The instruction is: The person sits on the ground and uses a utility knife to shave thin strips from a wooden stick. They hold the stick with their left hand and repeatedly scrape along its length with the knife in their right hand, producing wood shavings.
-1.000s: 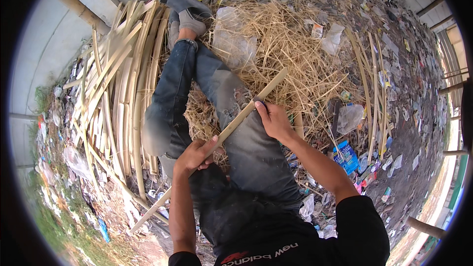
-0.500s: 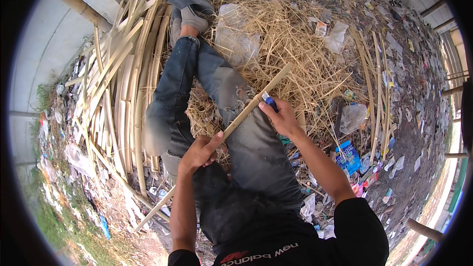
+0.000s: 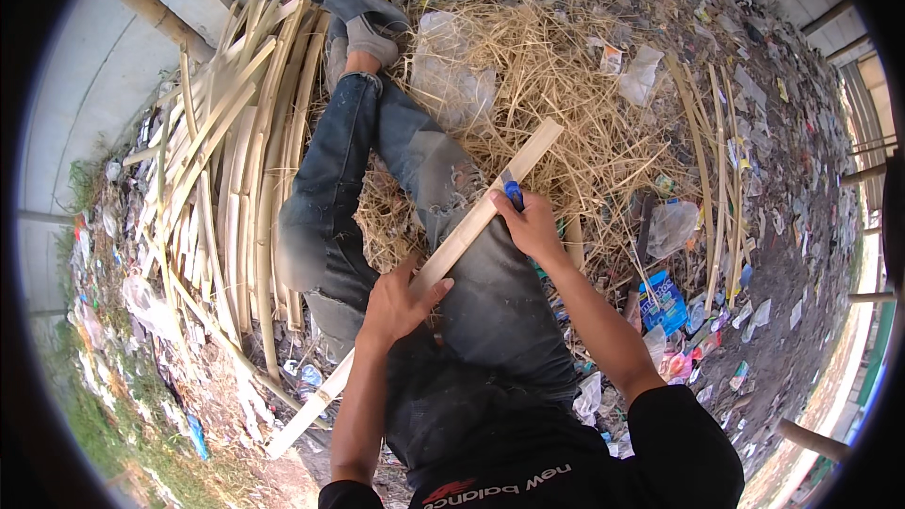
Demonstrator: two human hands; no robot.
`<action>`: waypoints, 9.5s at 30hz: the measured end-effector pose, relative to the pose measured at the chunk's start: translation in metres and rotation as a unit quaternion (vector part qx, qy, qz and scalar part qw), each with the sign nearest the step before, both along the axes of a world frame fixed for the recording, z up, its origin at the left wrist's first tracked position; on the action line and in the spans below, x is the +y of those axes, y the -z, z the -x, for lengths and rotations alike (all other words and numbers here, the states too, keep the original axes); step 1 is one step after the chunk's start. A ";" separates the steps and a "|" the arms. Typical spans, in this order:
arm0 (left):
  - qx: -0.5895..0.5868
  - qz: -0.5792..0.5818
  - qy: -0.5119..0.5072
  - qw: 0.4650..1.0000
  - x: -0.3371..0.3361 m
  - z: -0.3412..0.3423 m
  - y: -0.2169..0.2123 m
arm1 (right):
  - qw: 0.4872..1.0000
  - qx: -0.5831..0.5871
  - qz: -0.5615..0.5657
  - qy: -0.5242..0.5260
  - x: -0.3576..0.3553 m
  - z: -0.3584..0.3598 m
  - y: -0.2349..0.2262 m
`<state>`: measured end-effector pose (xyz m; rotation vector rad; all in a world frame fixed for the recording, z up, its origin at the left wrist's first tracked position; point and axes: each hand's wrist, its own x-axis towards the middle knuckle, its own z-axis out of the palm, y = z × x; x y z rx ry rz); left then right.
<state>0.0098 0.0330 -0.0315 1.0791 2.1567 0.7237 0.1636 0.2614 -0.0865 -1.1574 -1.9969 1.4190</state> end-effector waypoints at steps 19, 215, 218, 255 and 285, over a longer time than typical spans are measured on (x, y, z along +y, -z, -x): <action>-0.094 -0.041 0.072 0.992 -0.033 0.020 -0.015 | 0.990 -0.024 -0.126 -0.059 -0.008 0.005 -0.023; 0.125 0.093 -0.027 0.987 0.015 -0.050 -0.022 | 0.968 -0.149 -0.136 -0.150 -0.028 -0.008 -0.030; 0.131 0.076 -0.029 0.988 0.019 -0.051 -0.016 | 0.965 -0.139 -0.143 -0.169 -0.034 -0.008 -0.036; 0.080 0.022 -0.073 0.994 0.016 -0.049 -0.023 | 0.961 -0.138 -0.160 -0.177 -0.015 -0.014 -0.028; 0.115 0.037 -0.065 0.991 0.009 -0.047 -0.026 | 0.979 -0.132 -0.097 -0.125 0.006 -0.034 -0.022</action>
